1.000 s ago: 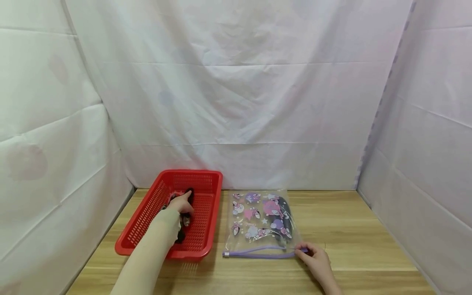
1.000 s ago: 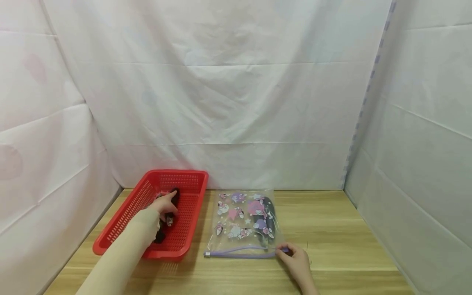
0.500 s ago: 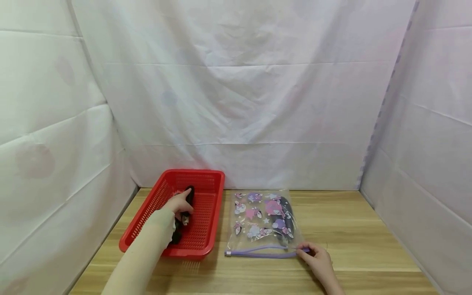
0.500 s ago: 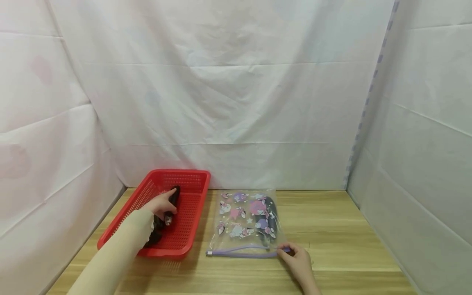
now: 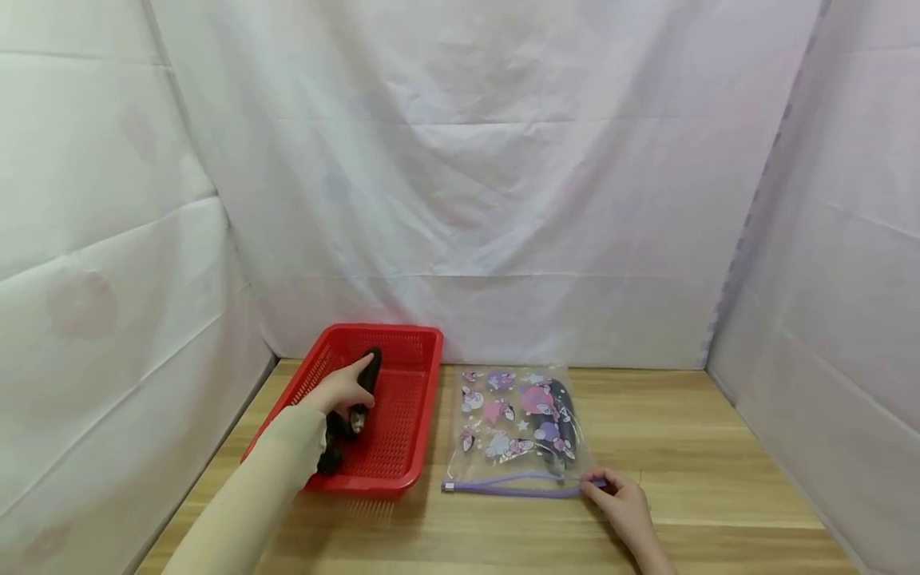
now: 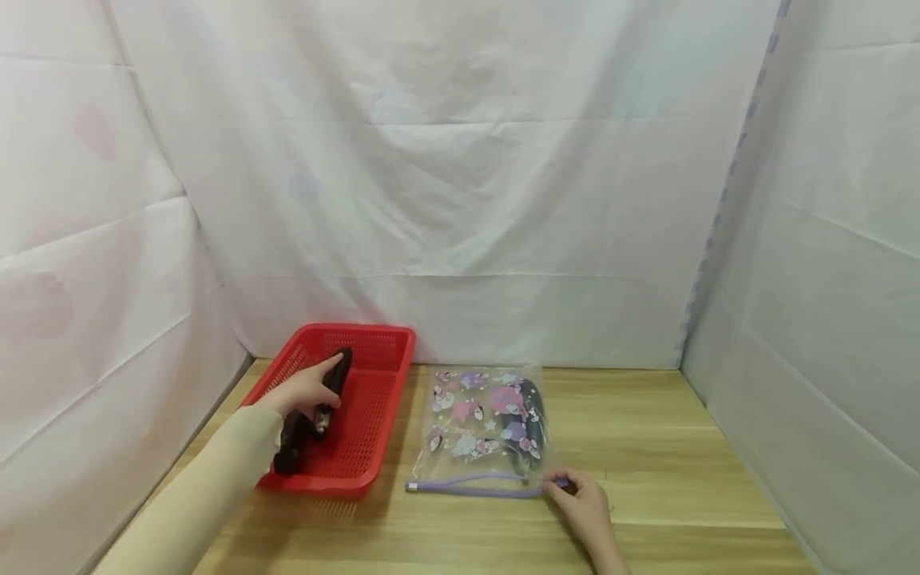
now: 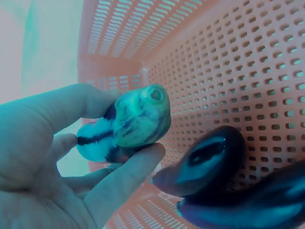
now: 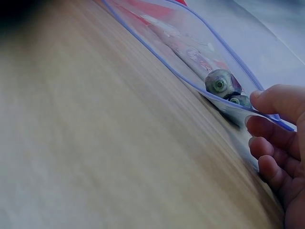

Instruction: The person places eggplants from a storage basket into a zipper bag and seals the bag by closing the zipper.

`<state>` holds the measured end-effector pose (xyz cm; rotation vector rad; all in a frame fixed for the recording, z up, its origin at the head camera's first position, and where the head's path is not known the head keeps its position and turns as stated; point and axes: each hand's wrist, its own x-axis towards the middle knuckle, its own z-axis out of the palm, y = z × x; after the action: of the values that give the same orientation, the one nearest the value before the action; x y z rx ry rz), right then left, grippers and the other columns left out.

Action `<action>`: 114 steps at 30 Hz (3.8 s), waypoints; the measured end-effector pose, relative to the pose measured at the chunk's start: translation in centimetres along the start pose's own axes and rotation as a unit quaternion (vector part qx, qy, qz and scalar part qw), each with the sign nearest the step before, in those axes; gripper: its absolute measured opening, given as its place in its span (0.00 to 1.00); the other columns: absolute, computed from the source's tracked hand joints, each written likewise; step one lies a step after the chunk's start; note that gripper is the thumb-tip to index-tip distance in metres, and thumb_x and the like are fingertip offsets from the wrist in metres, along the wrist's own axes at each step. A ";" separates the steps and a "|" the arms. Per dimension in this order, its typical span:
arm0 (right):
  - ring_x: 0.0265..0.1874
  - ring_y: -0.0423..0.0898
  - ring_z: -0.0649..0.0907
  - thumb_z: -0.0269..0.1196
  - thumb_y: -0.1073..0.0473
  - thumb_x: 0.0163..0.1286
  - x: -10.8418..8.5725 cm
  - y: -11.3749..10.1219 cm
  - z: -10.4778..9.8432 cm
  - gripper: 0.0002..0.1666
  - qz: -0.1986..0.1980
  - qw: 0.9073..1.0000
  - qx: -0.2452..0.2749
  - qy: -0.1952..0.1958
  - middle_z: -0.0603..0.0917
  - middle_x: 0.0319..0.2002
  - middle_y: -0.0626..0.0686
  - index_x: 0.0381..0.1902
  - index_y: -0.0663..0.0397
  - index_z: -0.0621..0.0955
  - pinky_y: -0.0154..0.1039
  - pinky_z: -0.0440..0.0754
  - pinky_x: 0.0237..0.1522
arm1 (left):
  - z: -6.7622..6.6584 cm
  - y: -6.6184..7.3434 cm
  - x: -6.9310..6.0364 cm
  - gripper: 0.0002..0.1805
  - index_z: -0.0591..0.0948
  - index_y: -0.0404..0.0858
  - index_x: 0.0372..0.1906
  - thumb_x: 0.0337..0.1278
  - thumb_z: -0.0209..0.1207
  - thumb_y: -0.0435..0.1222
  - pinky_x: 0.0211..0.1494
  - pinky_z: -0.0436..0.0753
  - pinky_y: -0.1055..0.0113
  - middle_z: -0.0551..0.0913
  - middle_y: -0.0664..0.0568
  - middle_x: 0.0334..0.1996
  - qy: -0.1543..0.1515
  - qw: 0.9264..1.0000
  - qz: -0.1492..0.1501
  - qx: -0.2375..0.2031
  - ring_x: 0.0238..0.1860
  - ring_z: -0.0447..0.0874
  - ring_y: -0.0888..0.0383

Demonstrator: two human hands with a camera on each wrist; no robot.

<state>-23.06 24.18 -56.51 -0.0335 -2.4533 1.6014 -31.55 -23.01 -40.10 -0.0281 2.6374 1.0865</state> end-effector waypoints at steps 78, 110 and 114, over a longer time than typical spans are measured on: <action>0.27 0.36 0.77 0.72 0.62 0.56 -0.1 -0.2 0.3 0.04 -0.033 0.999 -0.028 0.014 0.83 0.27 0.45 0.28 0.51 0.85 0.32 0.74 0.32 | 12.7 12.3 -6.5 0.52 0.60 0.61 0.74 0.42 0.73 0.35 0.32 0.76 0.71 0.75 0.49 0.57 -0.139 0.925 0.284 0.211 0.35 0.72 0.63; 0.29 0.37 0.77 0.71 0.64 0.56 0.0 -0.3 0.7 0.04 -0.026 0.999 0.019 0.008 0.83 0.29 0.46 0.29 0.55 0.84 0.31 0.74 0.33 | 19.2 7.7 -6.3 0.51 0.65 0.61 0.72 0.37 0.74 0.33 0.34 0.74 0.69 0.77 0.48 0.53 -0.187 0.919 0.266 0.224 0.36 0.73 0.64; 0.28 0.36 0.76 0.71 0.66 0.56 -0.4 -1.3 0.4 0.04 -0.022 1.000 0.020 0.006 0.83 0.29 0.47 0.29 0.57 0.84 0.31 0.73 0.32 | 19.5 7.8 -5.9 0.52 0.65 0.59 0.72 0.35 0.74 0.33 0.32 0.74 0.70 0.78 0.49 0.49 -0.170 0.924 0.260 0.221 0.34 0.71 0.64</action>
<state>-22.65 23.20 -55.58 0.0153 -2.3945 1.6272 -21.89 -4.51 -46.31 0.9112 2.5451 0.5202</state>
